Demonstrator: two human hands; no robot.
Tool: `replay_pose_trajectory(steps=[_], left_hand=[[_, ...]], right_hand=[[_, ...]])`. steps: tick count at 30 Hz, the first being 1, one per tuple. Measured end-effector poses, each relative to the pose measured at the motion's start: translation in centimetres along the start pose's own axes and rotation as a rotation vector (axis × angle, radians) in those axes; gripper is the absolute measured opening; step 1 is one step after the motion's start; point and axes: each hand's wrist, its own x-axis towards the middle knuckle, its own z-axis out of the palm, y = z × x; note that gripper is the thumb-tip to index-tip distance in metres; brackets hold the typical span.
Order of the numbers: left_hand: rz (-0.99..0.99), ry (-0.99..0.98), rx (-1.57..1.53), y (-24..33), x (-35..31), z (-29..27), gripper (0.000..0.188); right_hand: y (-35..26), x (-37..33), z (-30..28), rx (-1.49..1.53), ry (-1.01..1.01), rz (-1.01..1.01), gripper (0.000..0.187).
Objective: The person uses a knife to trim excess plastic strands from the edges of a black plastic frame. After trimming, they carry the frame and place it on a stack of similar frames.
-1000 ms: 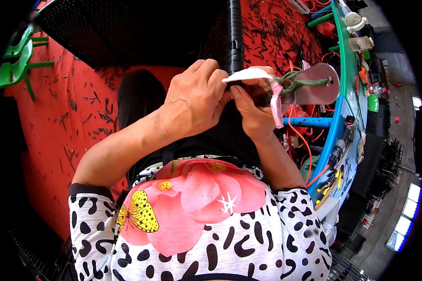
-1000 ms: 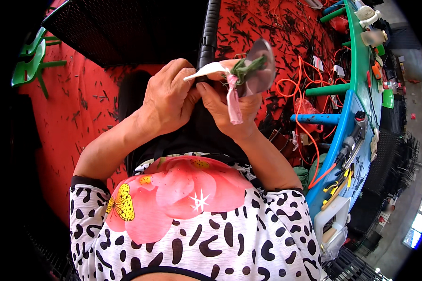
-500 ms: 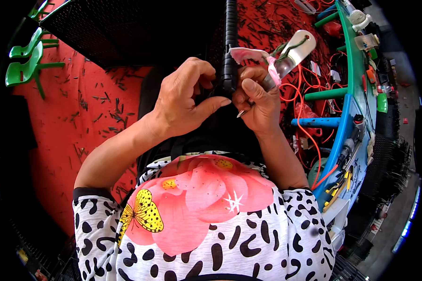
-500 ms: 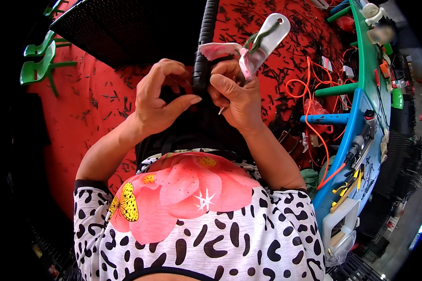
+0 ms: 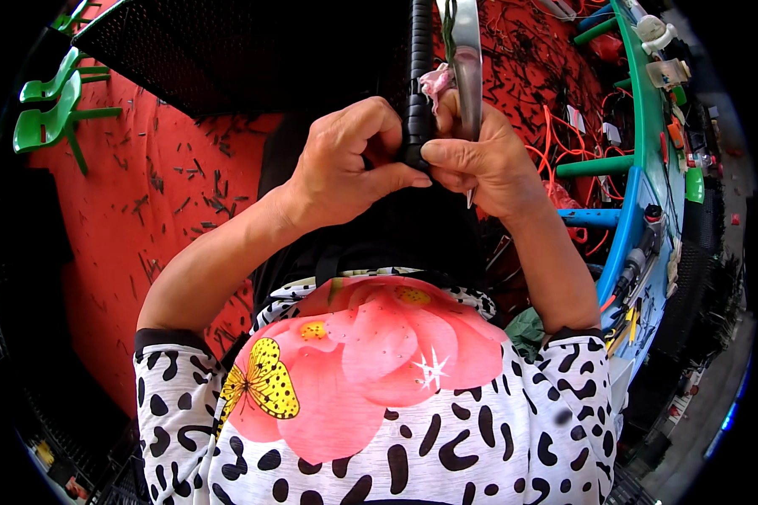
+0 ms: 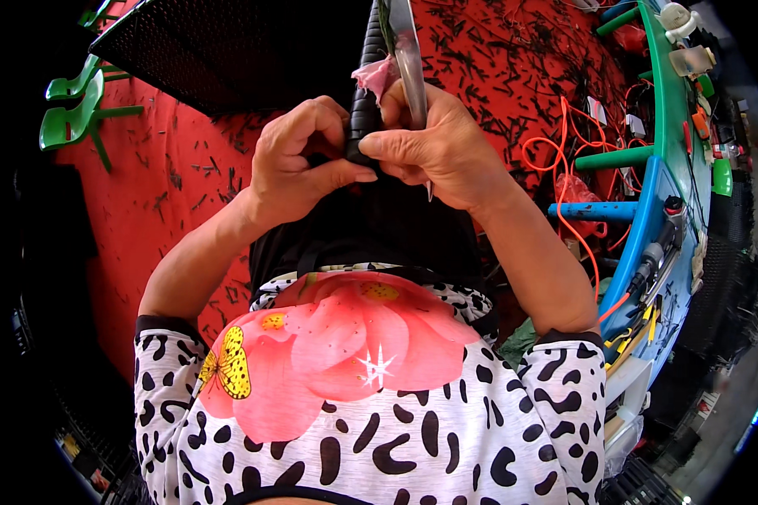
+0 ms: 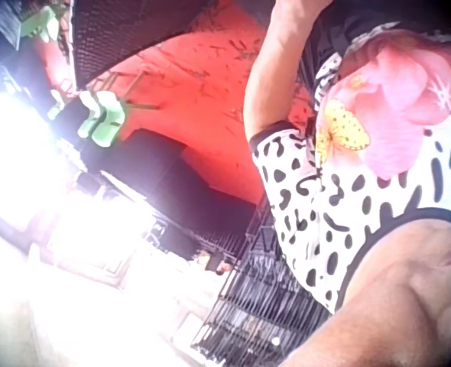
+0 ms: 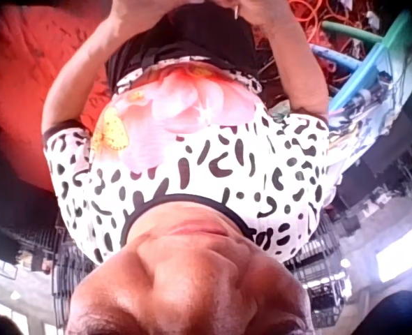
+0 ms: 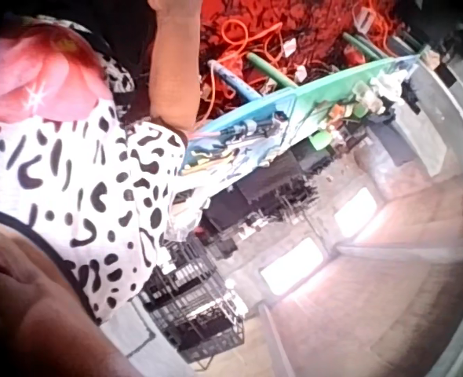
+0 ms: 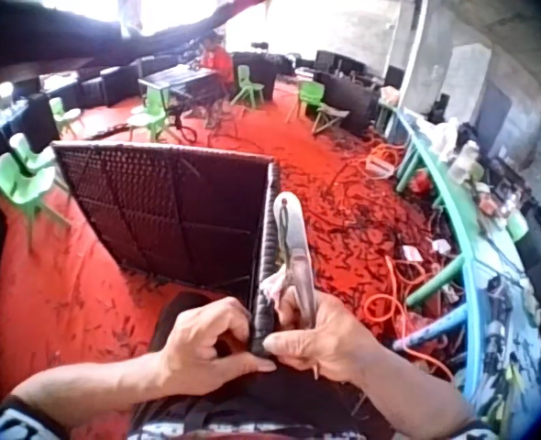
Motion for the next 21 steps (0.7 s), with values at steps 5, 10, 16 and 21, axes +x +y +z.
replay_pose_trajectory(steps=[5, 10, 16, 21], left_hand=[[-0.029, 0.139, -0.088, 0.0, -1.0, 1.4, 0.037], [-0.134, 0.352, -0.169, 1.4, -1.8, 4.0, 0.038], [0.134, 0.418, 0.005, 1.6, -1.3, 5.0, 0.039], [0.079, 0.266, -0.218, 0.7, -1.5, 3.3, 0.038]], right_hand=[[-1.0, -0.8, 0.9, -0.118, 0.073, 0.039, 0.023], [-2.3, -1.8, 1.3, -0.199, 0.128, 0.082, 0.024], [-1.9, -2.9, 0.5, -0.167, 0.136, 0.037, 0.025], [1.2, -2.6, 0.3, 0.057, 0.148, -0.085, 0.029]])
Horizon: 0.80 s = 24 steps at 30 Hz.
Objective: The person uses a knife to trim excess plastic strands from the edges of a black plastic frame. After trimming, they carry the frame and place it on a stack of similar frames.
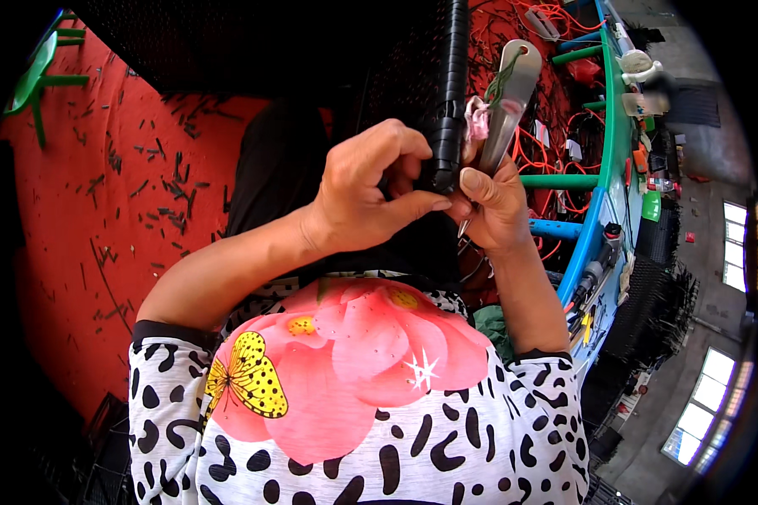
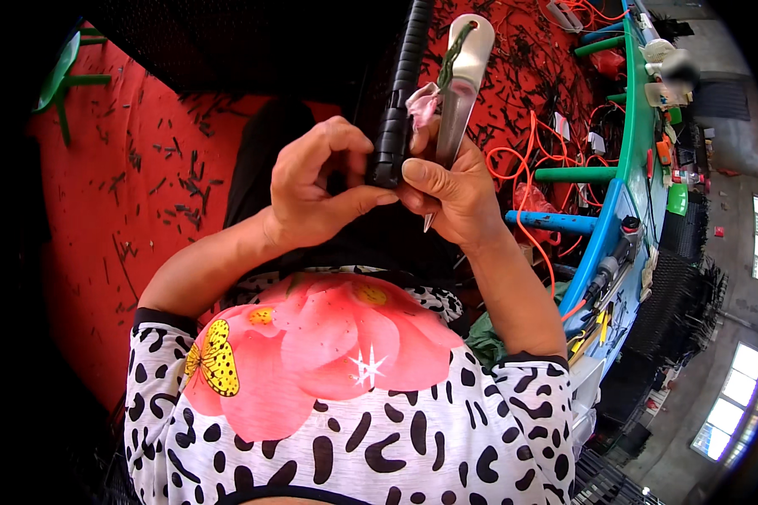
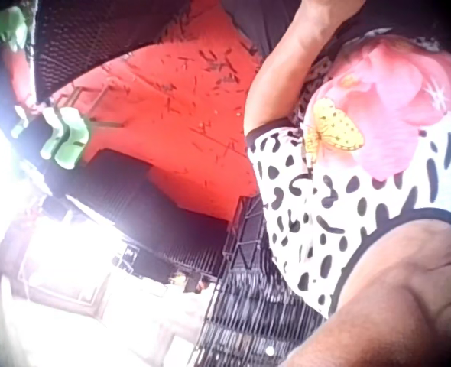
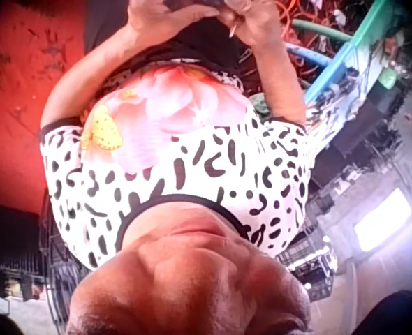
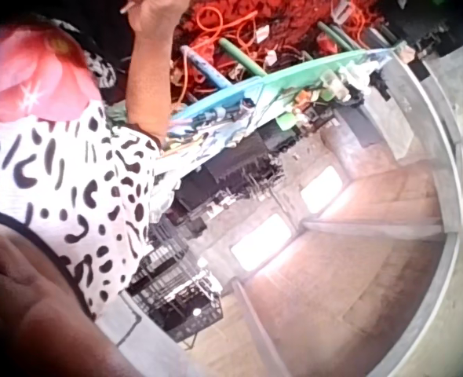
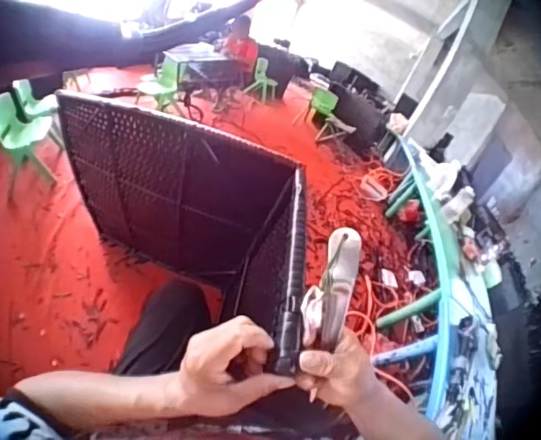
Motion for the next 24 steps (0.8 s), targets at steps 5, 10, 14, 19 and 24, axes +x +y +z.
replay_pose_trajectory(steps=[5, 10, 14, 19, 24], left_hand=[[-0.131, -0.115, -0.041, 0.1, 0.2, 0.1, 0.04], [-0.209, 0.021, -0.037, 0.4, 0.0, 0.6, 0.041], [-0.247, -0.057, 0.048, -0.9, -1.1, -0.3, 0.043], [-0.321, -0.25, 0.171, -1.2, -1.4, -2.2, 0.035], [-0.296, -0.24, 0.267, -2.1, -1.1, -4.8, 0.03]], right_hand=[[-0.4, -0.1, -0.7, 0.008, -0.067, -0.016, 0.019], [0.5, -0.3, -0.9, 0.088, -0.033, -0.055, 0.015], [1.7, -0.4, -1.4, 0.181, 0.006, -0.085, 0.014], [2.3, -0.2, -1.2, 0.191, 0.026, -0.111, 0.011], [1.6, -1.3, -3.9, 0.055, 0.316, -0.217, 0.012]])
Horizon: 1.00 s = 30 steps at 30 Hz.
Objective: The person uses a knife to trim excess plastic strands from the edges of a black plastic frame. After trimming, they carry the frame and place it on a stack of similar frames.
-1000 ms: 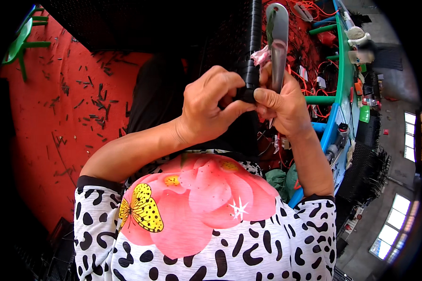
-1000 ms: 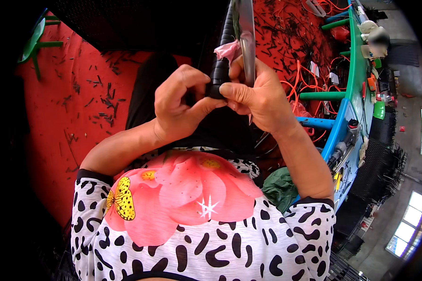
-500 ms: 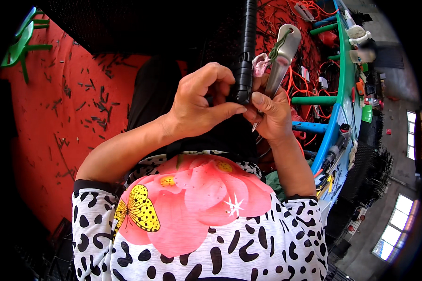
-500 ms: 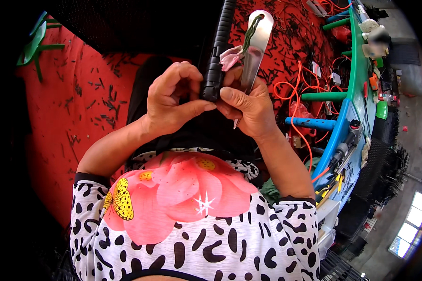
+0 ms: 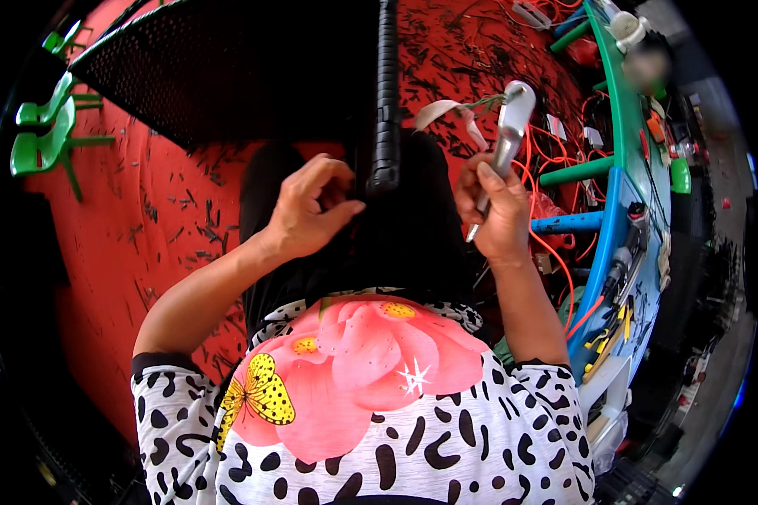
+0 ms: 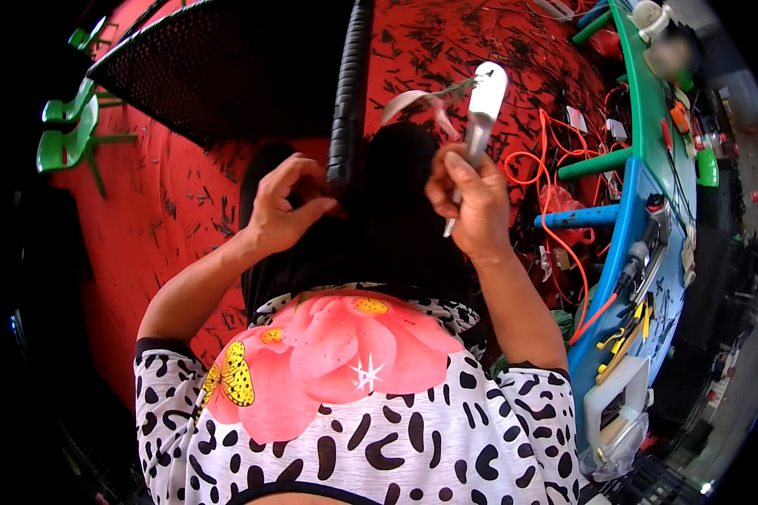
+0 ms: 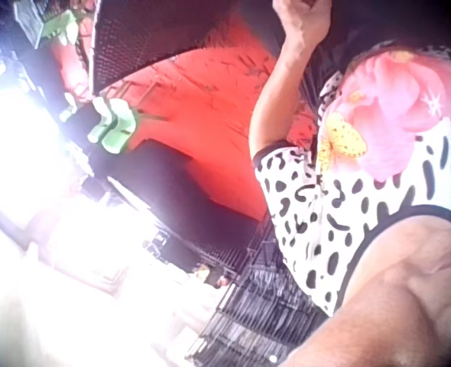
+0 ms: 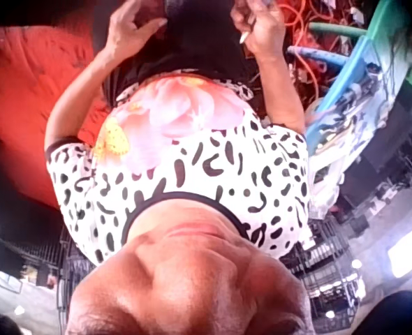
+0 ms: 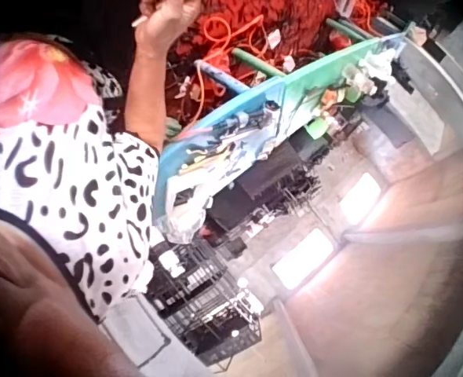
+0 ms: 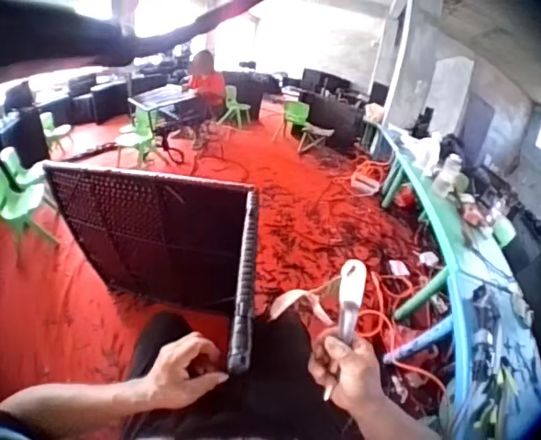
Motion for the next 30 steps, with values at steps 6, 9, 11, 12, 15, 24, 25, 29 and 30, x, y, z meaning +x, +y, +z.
replay_pose_trajectory(steps=[6, 9, 11, 12, 15, 24, 25, 29, 30], left_hand=[[-0.125, 0.112, 0.084, 2.5, 4.8, -2.0, 0.014], [-0.305, 0.218, -0.062, 3.4, 6.6, -3.6, 0.022], [-0.262, 0.138, -0.09, 1.2, 6.9, -5.4, 0.023], [-0.273, 0.111, -0.214, 0.8, 8.4, -4.7, 0.026], [-0.315, 0.105, -0.316, 2.2, 8.4, -4.1, 0.027], [-0.35, 0.24, -0.359, 3.1, 7.5, -2.6, 0.03], [-0.359, 0.219, -0.423, 2.8, 7.5, -2.9, 0.033], [-0.321, 0.213, -0.56, 2.9, 6.7, -2.7, 0.04], [-0.312, 0.199, -0.527, 3.5, 6.8, -2.6, 0.04]], right_hand=[[-2.3, -7.1, -8.1, -0.34, 0.457, -0.131, 0.013], [-1.1, -10.1, -10.8, -0.834, 0.527, -0.139, 0.016], [-0.1, -11.9, -10.9, -0.877, 0.56, -0.17, 0.017], [-1.8, -11.9, -12.0, -1.145, 0.594, -0.381, 0.019], [-3.7, -16.3, -14.8, -1.483, 0.694, -0.438, 0.019], [-5.5, -32.0, -27.2, -2.137, 1.036, 0.331, 0.044], [-5.6, -30.1, -24.7, -2.232, 1.016, 0.364, 0.054], [-8.7, -19.6, -19.2, -2.152, 0.85, -0.219, 0.053], [-9.1, -16.5, -16.9, -1.917, 0.775, -0.25, 0.05]])
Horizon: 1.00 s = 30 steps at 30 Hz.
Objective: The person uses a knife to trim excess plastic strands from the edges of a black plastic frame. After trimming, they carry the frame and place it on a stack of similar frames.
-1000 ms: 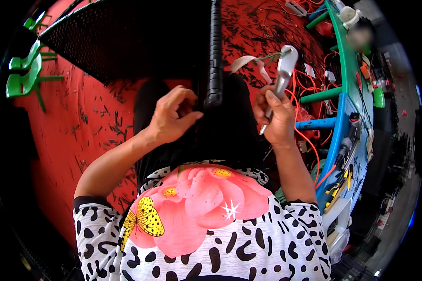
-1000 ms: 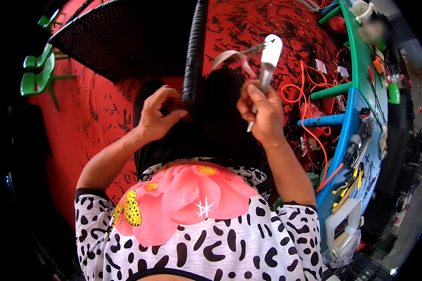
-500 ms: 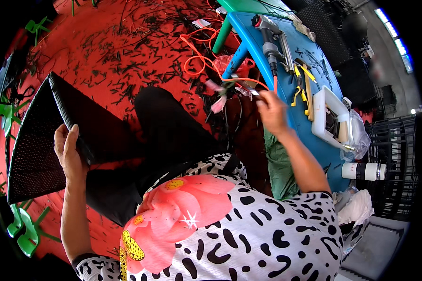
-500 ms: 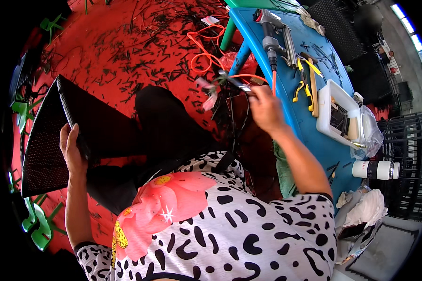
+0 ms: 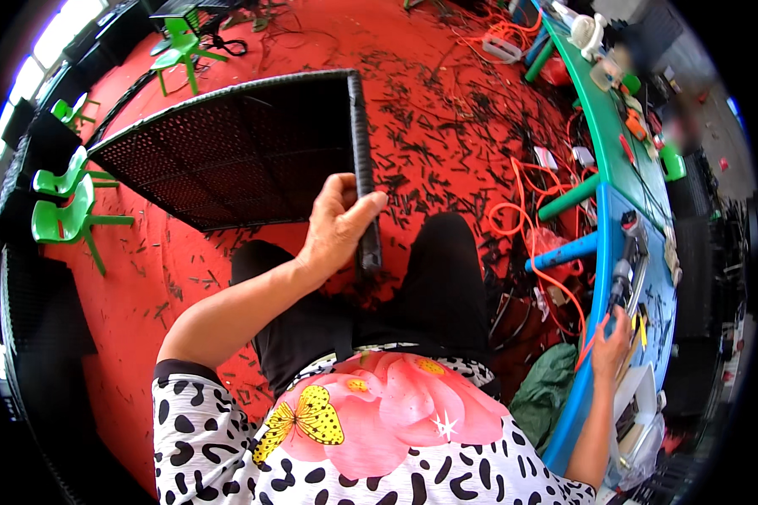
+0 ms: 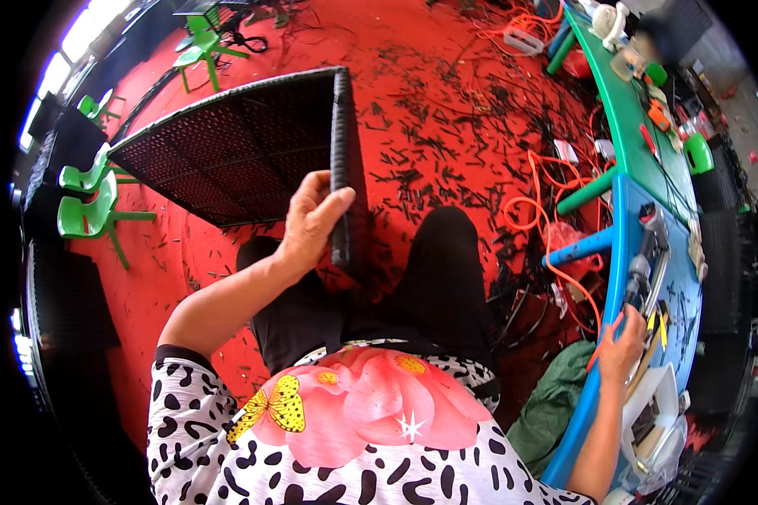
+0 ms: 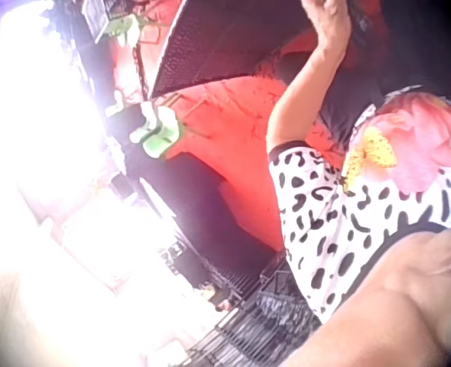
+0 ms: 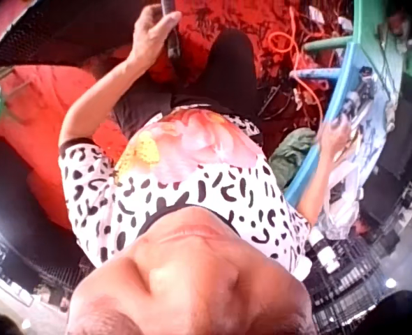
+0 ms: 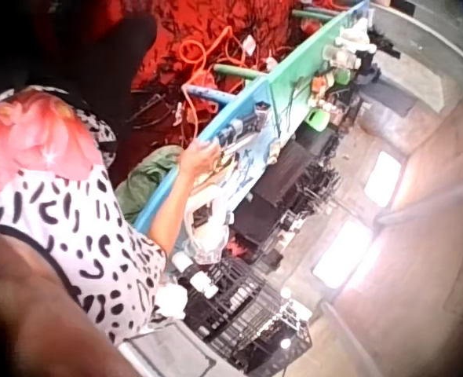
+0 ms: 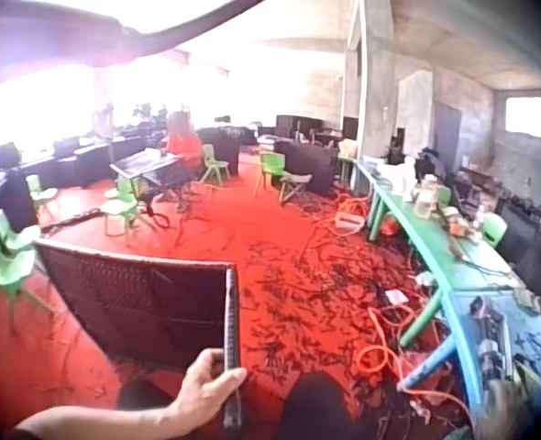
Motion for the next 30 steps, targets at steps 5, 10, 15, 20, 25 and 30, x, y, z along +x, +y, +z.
replay_pose_trajectory(steps=[5, 10, 15, 20, 25, 30], left_hand=[[-0.039, -0.081, -0.017, -1.2, 0.7, -2.8, 0.029], [0.337, 0.275, 0.732, 2.5, 4.1, -11.6, 0.022], [0.817, 0.226, 1.678, 9.0, 7.9, -19.5, 0.054], [0.554, 0.277, 1.917, 10.9, 13.8, -24.5, 0.068], [0.572, 0.391, 1.821, 9.3, 21.2, -26.6, 0.053], [0.435, 0.377, 1.735, 8.9, 27.9, -27.7, 0.046]], right_hand=[[-21.1, 5.5, 2.0, 1.115, -0.435, -0.247, 0.048], [-35.1, 9.2, 0.2, 0.863, -0.214, -0.763, 0.072], [-41.8, 13.2, 1.6, 0.419, -0.31, -0.993, 0.064], [-42.9, 15.8, 3.1, 0.579, -0.293, -1.119, 0.049], [-46.5, 22.5, 3.5, 0.527, -0.471, -1.127, 0.051], [-50.3, 29.0, 5.2, 0.47, -0.522, -1.146, 0.052]])
